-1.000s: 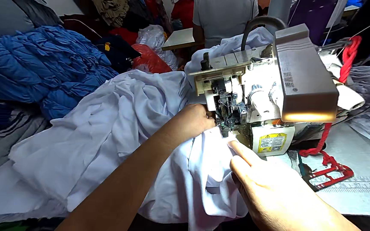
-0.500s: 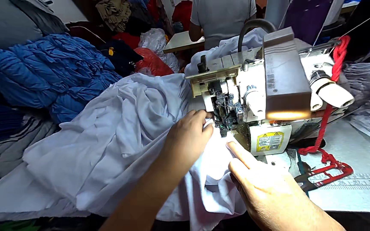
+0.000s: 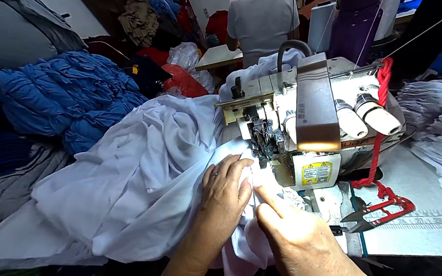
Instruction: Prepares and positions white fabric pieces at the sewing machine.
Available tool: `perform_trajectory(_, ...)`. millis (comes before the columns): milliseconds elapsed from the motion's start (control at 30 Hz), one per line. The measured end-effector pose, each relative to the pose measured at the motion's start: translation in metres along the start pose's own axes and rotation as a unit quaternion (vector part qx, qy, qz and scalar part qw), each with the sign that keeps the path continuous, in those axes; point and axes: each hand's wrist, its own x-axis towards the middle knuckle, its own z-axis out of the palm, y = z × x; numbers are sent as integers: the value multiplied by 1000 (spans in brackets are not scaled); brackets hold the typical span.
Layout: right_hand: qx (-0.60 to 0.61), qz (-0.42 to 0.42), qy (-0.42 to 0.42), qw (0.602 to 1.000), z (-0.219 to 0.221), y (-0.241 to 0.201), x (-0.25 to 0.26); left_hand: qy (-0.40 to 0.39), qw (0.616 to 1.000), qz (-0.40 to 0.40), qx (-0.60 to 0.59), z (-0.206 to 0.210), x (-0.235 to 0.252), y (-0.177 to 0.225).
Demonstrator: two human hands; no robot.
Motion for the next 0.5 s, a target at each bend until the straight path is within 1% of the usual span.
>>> perform_trajectory(133,-13,9,-28,999,-13,6,-2,7,1000,9,3,1,-2,0)
perform_trajectory(233,1,4,-36,999,-12,8,-6,14,1000,7,4,3,-3,1)
perform_trajectory(367,23,4,-28,999,-7,13,-9,10,1000,12,5,2,-1,1)
perform_trajectory(500,36,5,-12,999,1,20,-7,-18,1000,5,9,2,6,0)
